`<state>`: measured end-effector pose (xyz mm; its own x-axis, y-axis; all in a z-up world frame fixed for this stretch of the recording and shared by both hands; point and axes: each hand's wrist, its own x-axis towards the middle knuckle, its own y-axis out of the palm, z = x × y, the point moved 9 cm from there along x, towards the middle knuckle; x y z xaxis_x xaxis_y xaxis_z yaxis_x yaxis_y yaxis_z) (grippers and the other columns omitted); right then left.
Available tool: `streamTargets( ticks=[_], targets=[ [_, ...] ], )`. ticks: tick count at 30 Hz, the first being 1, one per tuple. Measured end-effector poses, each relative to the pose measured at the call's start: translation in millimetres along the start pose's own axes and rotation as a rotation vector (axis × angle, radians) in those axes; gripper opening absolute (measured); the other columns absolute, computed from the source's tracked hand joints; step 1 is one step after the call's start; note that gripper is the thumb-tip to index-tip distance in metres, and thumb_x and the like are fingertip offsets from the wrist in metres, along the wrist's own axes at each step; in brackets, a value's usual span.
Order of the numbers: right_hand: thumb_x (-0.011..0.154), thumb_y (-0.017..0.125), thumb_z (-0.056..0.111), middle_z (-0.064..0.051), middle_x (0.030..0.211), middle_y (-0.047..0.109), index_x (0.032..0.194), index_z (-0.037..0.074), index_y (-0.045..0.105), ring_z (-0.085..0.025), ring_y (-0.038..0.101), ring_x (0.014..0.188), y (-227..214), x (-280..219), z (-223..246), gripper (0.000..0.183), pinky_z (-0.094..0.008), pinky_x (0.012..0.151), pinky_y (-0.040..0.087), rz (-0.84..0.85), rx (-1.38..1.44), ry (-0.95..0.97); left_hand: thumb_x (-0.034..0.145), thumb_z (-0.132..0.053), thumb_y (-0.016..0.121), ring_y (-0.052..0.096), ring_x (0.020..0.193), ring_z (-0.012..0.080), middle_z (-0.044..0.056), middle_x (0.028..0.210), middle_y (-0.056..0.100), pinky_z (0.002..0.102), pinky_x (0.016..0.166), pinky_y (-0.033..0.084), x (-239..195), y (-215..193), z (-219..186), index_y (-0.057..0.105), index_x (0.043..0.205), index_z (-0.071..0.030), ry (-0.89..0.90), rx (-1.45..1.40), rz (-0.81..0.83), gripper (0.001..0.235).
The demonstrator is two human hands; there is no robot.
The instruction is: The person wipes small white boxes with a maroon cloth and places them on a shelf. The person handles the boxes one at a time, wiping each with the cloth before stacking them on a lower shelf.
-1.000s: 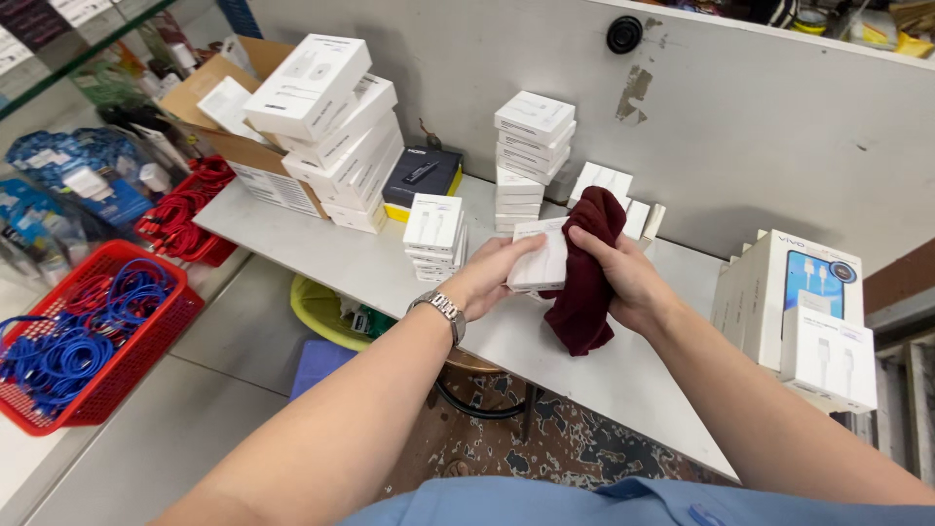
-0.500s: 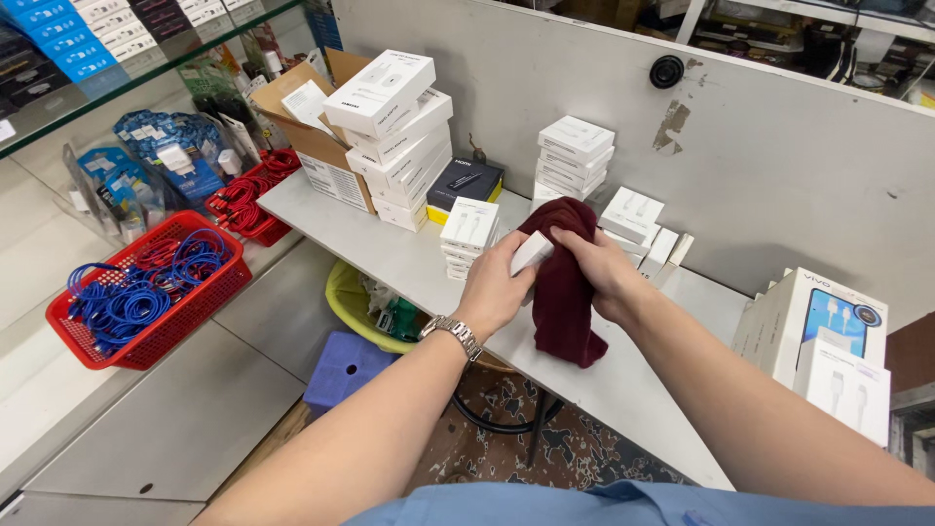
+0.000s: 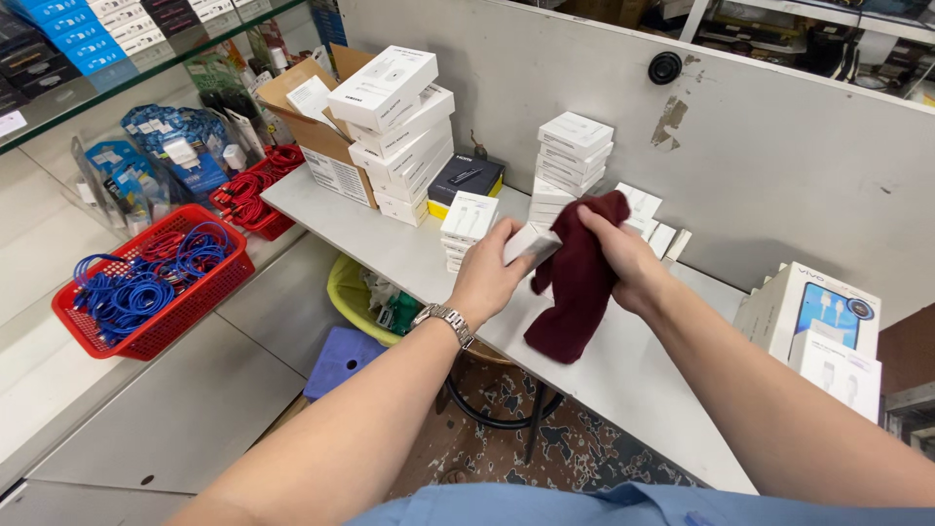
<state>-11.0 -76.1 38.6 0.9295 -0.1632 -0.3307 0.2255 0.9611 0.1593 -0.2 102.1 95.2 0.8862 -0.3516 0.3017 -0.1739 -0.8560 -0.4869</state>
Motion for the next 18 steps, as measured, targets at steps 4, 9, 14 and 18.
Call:
streamTargets(
  ticks=[4,9,14,18],
  targets=[
    [0.093,0.071,0.035,-0.014,0.111,0.07,0.128,-0.001,0.066,-0.023,0.066,0.094,-23.5,-0.5,4.8,0.05,-0.039,0.082,0.057,-0.06,-0.138,-0.083,0.09,-0.017,0.07,0.073,0.101,0.0312,0.016,0.107,0.075,0.04,0.086,0.055,3.4,30.6,6.9,0.062,0.118,-0.005,-0.025,-0.01,0.081,0.032],
    [0.091,0.068,0.039,-0.01,0.112,0.071,0.124,0.004,0.061,-0.02,0.071,0.097,-43.2,-23.2,1.4,0.048,-0.038,0.084,0.06,-0.212,0.07,0.063,0.097,-0.017,0.064,0.069,0.113,0.0225,0.015,0.131,0.067,0.039,0.095,0.052,10.8,57.8,110.7,0.052,0.135,-0.002,-0.596,-0.953,-0.194,0.042],
    [0.09,0.071,0.036,-0.014,0.106,0.072,0.123,0.001,0.064,-0.019,0.069,0.09,8.2,-43.3,9.1,0.049,-0.036,0.08,0.058,-0.029,-0.414,-0.271,0.103,-0.013,0.057,0.068,0.112,0.0287,0.018,0.132,0.063,0.042,0.085,0.06,26.4,127.0,174.6,0.052,0.134,0.001,-0.992,-1.419,-0.366,0.035],
    [0.093,0.072,0.033,-0.014,0.105,0.068,0.126,-0.001,0.062,-0.022,0.067,0.093,-2.7,-50.4,24.1,0.049,-0.038,0.081,0.056,-0.201,-0.478,-0.56,0.1,-0.014,0.06,0.068,0.116,0.032,0.02,0.132,0.064,0.042,0.084,0.059,32.0,146.4,160.1,0.055,0.135,0.002,-1.086,-1.577,-0.185,0.038]
  ],
)
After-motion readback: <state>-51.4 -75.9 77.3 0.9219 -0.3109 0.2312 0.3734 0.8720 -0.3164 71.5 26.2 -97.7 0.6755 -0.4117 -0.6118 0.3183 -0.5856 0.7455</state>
